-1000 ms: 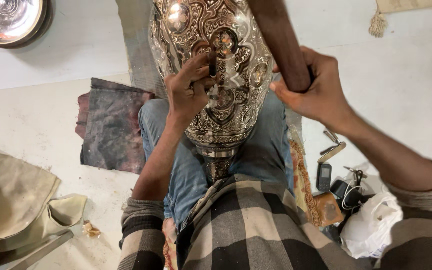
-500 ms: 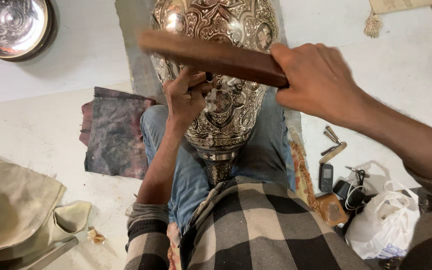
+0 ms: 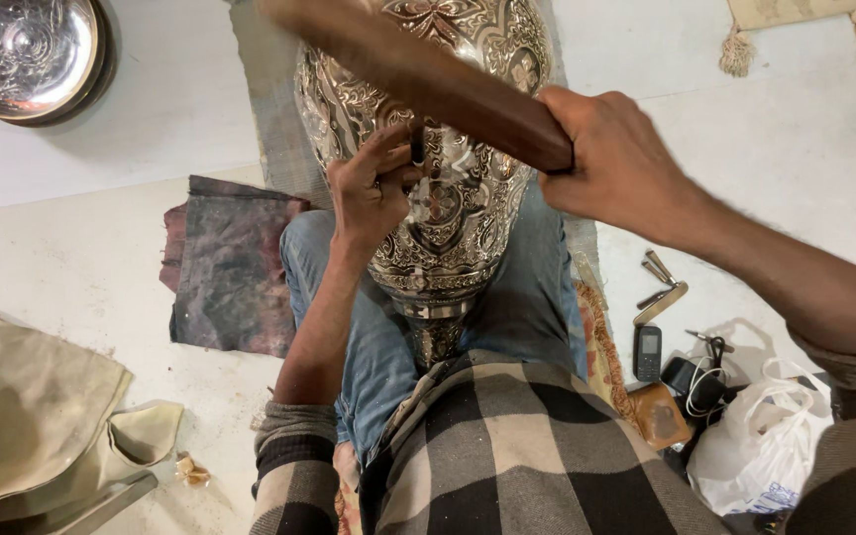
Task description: The person uses a hammer and a metal chisel to engrave intricate floral patterns onto a large silver vase. The person repeatedly strikes the chisel to deepen the design on the vase's surface.
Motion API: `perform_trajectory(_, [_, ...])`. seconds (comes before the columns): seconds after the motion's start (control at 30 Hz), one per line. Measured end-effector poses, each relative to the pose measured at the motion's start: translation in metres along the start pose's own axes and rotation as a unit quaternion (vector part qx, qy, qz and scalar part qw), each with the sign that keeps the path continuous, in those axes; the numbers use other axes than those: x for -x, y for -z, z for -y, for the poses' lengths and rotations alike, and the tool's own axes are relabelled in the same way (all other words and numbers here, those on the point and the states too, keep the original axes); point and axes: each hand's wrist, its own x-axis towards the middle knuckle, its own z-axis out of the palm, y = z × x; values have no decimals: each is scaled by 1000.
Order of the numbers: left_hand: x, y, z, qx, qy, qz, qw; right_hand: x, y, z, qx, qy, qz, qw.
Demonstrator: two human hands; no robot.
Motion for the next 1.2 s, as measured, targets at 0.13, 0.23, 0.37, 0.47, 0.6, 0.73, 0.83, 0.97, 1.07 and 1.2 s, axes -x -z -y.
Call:
perform_trajectory(0.13, [-3,1,-1,-22,0,12,1000,-2,-2,-7,100,-60,33,993])
perform_trajectory(0.23, [-5,2,-1,-39,-8,10,999,-2,-5,-7,64,-26,22,997])
perform_trajectory(0.37, [-5,2,-1,-26,-25,19,999,3,-4,-4,75,-59,30,995])
perform_trajectory(0.47, [-5,2,-2,-29,-24,19,999,5,-3,-1,-1,-34,12,999])
perform_trajectory(0.6, [-4,3,-2,-48,-5,20,999,4,-6,0,59,-89,46,993])
perform_trajectory(0.73, [-5,3,-1,-21,-18,25,999,8,-11,1,62,-23,-16,998])
perform_trajectory(0.83, [-5,3,0,-27,0,35,999,8,-13,0,82,-50,-7,995])
perform_trajectory(0.97, [-8,3,-2,-50,-28,32,998,5,-17,-4,-22,-63,4,998])
perform_trajectory(1.07, [-9,3,-5,-38,-43,32,998,6,-19,-8,58,-50,-6,997])
perform_trajectory(1.2, [-8,2,-5,-2,-2,43,999,16,-21,-14,-71,-61,-35,995])
